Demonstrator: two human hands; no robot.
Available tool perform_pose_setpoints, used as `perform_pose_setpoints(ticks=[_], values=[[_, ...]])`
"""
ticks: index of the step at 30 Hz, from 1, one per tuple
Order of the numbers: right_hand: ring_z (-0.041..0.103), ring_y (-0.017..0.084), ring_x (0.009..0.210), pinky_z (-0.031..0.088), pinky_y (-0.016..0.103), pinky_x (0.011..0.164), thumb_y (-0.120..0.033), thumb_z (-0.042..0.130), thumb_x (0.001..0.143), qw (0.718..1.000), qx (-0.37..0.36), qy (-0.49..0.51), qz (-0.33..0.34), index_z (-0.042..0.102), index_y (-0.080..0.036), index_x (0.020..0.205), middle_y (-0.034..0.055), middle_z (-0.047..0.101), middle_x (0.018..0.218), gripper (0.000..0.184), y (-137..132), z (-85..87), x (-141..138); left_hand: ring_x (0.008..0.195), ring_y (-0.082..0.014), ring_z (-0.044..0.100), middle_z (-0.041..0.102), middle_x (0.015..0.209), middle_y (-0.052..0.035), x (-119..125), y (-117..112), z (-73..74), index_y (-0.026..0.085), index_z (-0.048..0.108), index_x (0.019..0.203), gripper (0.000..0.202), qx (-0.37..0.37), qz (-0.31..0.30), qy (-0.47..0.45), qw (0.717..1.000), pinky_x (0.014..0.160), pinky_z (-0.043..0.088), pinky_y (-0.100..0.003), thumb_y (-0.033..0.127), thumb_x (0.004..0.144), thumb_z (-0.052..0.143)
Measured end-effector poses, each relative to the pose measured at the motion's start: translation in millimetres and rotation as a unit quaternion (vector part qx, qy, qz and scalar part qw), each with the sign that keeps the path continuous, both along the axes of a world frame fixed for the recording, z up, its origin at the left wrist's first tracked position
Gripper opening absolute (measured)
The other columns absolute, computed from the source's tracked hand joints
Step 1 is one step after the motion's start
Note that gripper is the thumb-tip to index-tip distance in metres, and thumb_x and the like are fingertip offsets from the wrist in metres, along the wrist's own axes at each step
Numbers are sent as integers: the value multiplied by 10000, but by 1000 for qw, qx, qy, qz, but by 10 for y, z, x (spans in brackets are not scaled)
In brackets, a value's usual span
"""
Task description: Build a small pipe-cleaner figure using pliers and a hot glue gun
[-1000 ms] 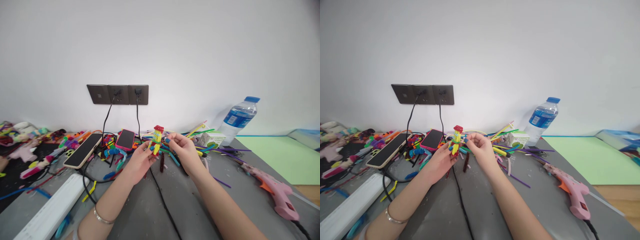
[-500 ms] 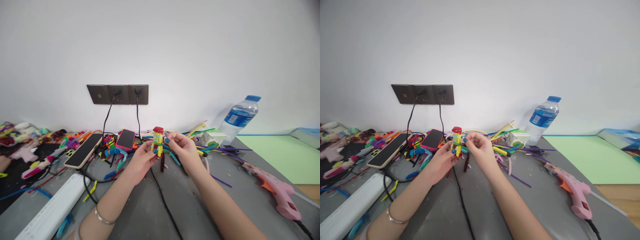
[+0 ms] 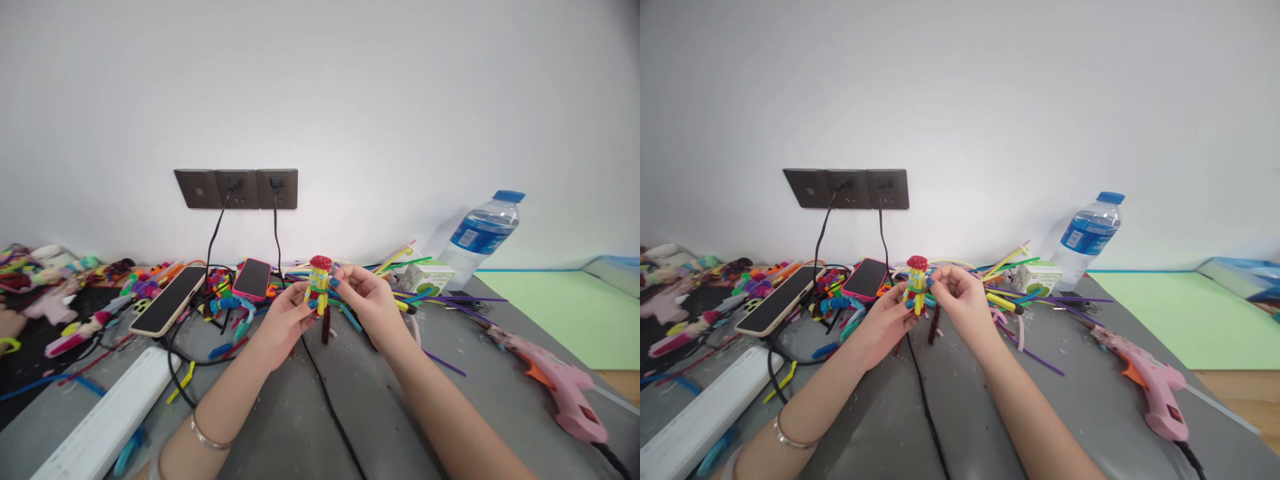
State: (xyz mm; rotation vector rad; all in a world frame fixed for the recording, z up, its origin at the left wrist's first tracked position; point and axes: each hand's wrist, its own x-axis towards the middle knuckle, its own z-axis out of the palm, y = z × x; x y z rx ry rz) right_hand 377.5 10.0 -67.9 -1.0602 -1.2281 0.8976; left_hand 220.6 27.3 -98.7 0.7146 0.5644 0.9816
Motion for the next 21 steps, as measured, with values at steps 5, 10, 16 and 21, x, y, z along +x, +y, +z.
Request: perform_pose_setpoints(ticks=[5,10,16,21], values=[[432,127,603,366,241,562,-373,700,734,1000,4,-9,3,588,-206,756,-18,487,632,203,-3,3,-4,756,-109,610,672,892,-4,6,-2,2,192,670,955,384,-2,7,2,1000,668,453,-226,220,638,884],[481,135,628,406,245,583,-395,706,748,1000,11,-11,3,589,-208,765,-3,535,670,222,2,1,16,739,-109,610,676,884,-7,3,2,-3,195,669,960,374,3,5,8,1000,654,442,-222,231,650,876],[532,135,650,439,249,618,-385,698,760,1000,24,-2,15,594,-200,774,5,587,725,213,16,15,74,716,-90,602,669,867,6,-5,5,7,195,670,952,396,-3,12,10,1000,636,442,-204,244,627,892],[485,125,602,406,244,574,-395,702,759,999,18,-30,14,598,-197,776,-8,553,670,225,6,32,75,739,-97,616,673,883,2,1,1,14,193,666,949,397,-5,16,10,1000,650,457,-208,245,626,893]])
